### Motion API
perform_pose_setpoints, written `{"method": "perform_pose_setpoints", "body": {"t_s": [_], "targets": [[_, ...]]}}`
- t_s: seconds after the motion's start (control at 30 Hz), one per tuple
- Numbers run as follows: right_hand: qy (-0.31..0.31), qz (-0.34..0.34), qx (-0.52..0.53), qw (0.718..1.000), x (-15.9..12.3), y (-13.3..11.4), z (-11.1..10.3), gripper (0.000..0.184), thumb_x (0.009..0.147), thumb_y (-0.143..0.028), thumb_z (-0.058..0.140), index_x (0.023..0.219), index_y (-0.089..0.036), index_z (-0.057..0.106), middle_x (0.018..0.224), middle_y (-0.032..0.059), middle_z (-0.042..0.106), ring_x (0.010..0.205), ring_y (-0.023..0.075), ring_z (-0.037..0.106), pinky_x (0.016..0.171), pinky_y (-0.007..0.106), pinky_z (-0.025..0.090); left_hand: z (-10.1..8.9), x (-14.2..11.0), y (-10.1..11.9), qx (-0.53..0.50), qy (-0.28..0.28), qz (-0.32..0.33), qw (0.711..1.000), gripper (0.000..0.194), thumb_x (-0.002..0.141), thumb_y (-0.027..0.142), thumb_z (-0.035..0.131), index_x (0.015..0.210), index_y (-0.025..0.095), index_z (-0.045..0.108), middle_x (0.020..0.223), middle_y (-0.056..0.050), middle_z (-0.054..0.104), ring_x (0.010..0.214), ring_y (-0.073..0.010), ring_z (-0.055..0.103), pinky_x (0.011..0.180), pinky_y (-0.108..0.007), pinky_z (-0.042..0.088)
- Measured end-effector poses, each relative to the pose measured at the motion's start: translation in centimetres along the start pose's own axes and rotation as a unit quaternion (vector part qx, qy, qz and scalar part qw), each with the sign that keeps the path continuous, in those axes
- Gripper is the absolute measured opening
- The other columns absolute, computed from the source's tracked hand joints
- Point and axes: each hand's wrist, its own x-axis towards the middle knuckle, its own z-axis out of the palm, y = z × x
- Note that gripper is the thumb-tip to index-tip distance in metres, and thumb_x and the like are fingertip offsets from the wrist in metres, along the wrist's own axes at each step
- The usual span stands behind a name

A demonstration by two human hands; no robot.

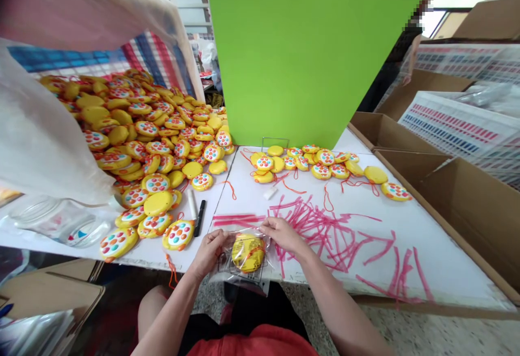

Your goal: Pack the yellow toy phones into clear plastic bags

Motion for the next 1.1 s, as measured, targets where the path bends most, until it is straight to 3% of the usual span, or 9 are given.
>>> {"method": "perform_pose_setpoints", "body": {"t_s": [0.13, 0.23, 0.37, 0.47, 0.57, 0.73, 0.83, 1.0, 1.1], "targets": [[0.099, -0.024, -0.005, 0.995, -2.2, -0.8, -4.0, 0.046, 0.075, -0.063, 0.067, 0.080, -0.017, 0.063, 0.071, 0.0022, 0.063, 0.058, 0.0143, 0.055, 0.052, 0.025, 0.045, 0.5, -0.3, 0.0, 0.157, -0.030, 0.071, 0.985, 0.029, 0.076, 0.041, 0.069, 0.074, 0.017, 0.055, 0.091, -0.007, 0.067, 0.086, -0.0185, 0.062, 0.077, -0.028, 0.049], [0.275, -0.039, 0.044, 0.960, -4.3, -0.8, -10.3, 0.050, 0.067, -0.060, 0.076, 0.085, -0.015, 0.065, 0.069, 0.0031, 0.065, 0.054, 0.0147, 0.057, 0.050, 0.026, 0.049, 1.7, -0.5, 0.0, 0.370, -0.057, 0.139, 0.917, 0.016, 0.079, 0.026, 0.066, 0.092, 0.018, 0.063, 0.118, -0.009, 0.063, 0.104, -0.0221, 0.059, 0.092, -0.036, 0.046], [0.565, -0.175, 0.121, 0.797, -6.9, 0.7, -19.7, 0.051, 0.062, -0.053, 0.079, 0.090, -0.015, 0.062, 0.087, 0.0075, 0.068, 0.062, 0.0162, 0.063, 0.058, 0.030, 0.055, 3.2, -0.2, -0.3, 0.629, -0.070, 0.212, 0.745, 0.024, 0.085, 0.019, 0.058, 0.109, 0.021, 0.064, 0.128, -0.008, 0.058, 0.110, -0.0256, 0.051, 0.099, -0.044, 0.043], [0.669, -0.187, 0.076, 0.716, -9.2, 3.1, -24.3, 0.044, 0.077, -0.042, 0.066, 0.111, -0.015, 0.057, 0.108, 0.0107, 0.064, 0.083, 0.0166, 0.066, 0.076, 0.031, 0.055, 3.4, 0.4, -0.6, 0.701, -0.031, 0.222, 0.677, 0.021, 0.091, 0.023, 0.051, 0.109, 0.020, 0.063, 0.122, -0.010, 0.059, 0.105, -0.0250, 0.052, 0.093, -0.041, 0.046], [0.690, -0.093, 0.023, 0.718, -12.0, 6.3, -26.4, 0.036, 0.076, -0.031, 0.064, 0.108, -0.015, 0.058, 0.104, 0.0093, 0.065, 0.086, 0.0172, 0.065, 0.081, 0.034, 0.054, 2.9, 1.2, -0.7, 0.718, -0.007, 0.229, 0.658, 0.023, 0.095, 0.024, 0.042, 0.104, 0.020, 0.063, 0.112, -0.008, 0.060, 0.100, -0.0228, 0.053, 0.090, -0.038, 0.046], [0.562, 0.029, 0.045, 0.825, -17.1, 9.6, -27.8, 0.021, 0.061, -0.019, 0.076, 0.080, -0.015, 0.068, 0.078, 0.0093, 0.070, 0.073, 0.0235, 0.067, 0.074, 0.041, 0.057, 2.5, 2.0, -0.6, 0.725, 0.005, 0.193, 0.662, 0.032, 0.098, 0.025, 0.031, 0.105, 0.018, 0.061, 0.107, -0.008, 0.057, 0.099, -0.0211, 0.054, 0.086, -0.034, 0.045], [0.515, 0.007, 0.036, 0.856, -19.9, 9.5, -29.3, 0.019, 0.075, -0.025, 0.068, 0.093, -0.018, 0.071, 0.093, 0.0112, 0.072, 0.084, 0.0233, 0.069, 0.077, 0.039, 0.056, 3.0, 2.1, -0.4, 0.736, 0.005, 0.146, 0.660, 0.035, 0.098, 0.022, 0.026, 0.110, 0.019, 0.059, 0.110, -0.009, 0.056, 0.096, -0.0207, 0.056, 0.078, -0.032, 0.046], [0.602, 0.094, -0.213, 0.764, -21.8, 8.9, -32.2, 0.024, 0.084, -0.025, 0.052, 0.082, -0.014, 0.073, 0.090, 0.0112, 0.071, 0.087, 0.0183, 0.065, 0.084, 0.028, 0.050, 3.6, 2.3, -0.5, 0.758, 0.024, 0.114, 0.641, 0.034, 0.097, 0.029, 0.027, 0.112, 0.020, 0.057, 0.105, -0.009, 0.057, 0.092, -0.0223, 0.059, 0.069, -0.031, 0.045], [0.603, 0.125, -0.334, 0.713, -19.6, 8.2, -34.2, 0.027, 0.085, -0.019, 0.053, 0.104, -0.016, 0.071, 0.111, 0.0142, 0.064, 0.103, 0.0248, 0.060, 0.094, 0.036, 0.045, 3.3, 2.9, -0.8, 0.752, 0.014, 0.078, 0.655, 0.033, 0.096, 0.034, 0.027, 0.111, 0.022, 0.055, 0.103, -0.008, 0.059, 0.096, -0.0237, 0.061, 0.071, -0.033, 0.046]]}}
